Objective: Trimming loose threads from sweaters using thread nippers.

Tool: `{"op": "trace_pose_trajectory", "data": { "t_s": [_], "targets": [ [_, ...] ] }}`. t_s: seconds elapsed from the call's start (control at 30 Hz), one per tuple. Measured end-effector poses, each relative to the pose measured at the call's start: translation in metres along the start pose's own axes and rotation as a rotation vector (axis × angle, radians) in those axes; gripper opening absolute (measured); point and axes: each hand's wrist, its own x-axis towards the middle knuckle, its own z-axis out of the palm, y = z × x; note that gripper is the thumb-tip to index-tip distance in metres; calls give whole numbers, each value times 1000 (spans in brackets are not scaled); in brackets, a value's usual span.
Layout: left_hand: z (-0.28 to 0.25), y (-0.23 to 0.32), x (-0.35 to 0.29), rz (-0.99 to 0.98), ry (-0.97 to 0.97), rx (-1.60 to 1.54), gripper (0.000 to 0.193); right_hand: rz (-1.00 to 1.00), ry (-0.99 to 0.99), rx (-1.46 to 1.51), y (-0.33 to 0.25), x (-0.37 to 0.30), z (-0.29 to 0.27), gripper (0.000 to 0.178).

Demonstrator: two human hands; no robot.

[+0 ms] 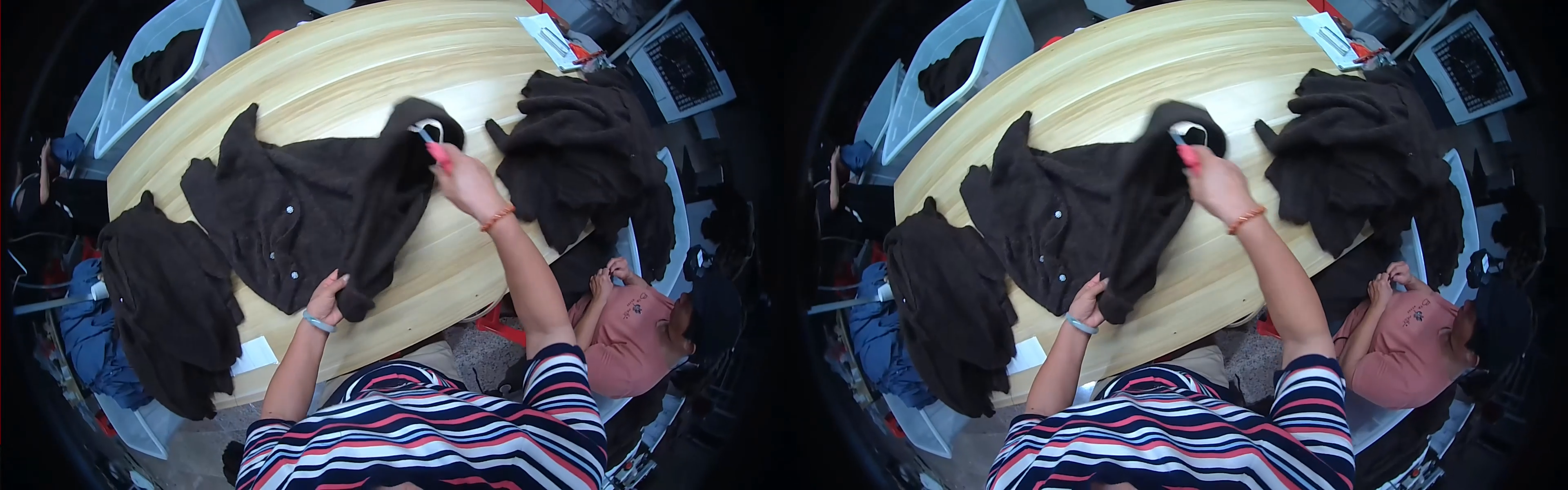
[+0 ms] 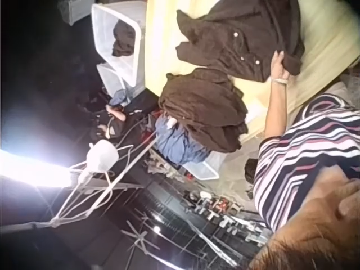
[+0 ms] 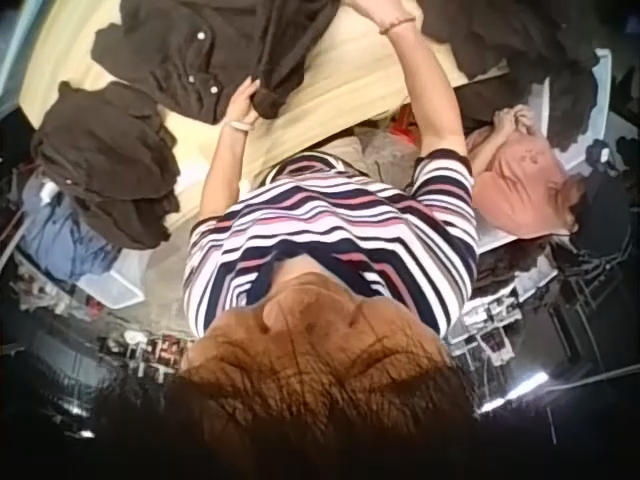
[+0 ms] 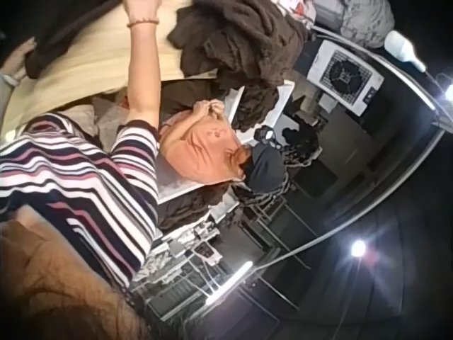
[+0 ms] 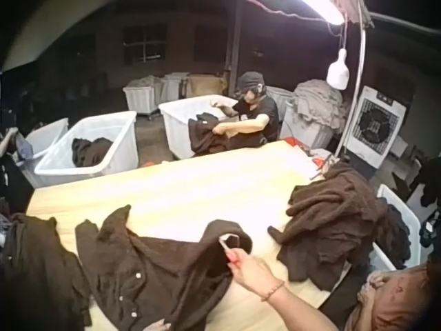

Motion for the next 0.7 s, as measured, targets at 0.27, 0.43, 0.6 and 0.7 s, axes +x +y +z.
{"op": "trace_pose_trajectory", "data": {
  "t_s": [0.27,0.43,0.6,0.7],
  "targets": [
    [-46,-23,-24,647,783,667,44,32,-187,-47,-22,-6,35,39],
    [-15,-24,-28,713,841,1273,92,-119,-226,79,-9,-57,61,39],
    [24,-13,-30,883,700,1817,90,-81,-395,68,-31,-91,69,40],
    [11,-8,-36,805,205,2062,50,-85,-416,48,-28,-102,77,41]
  ]
}}
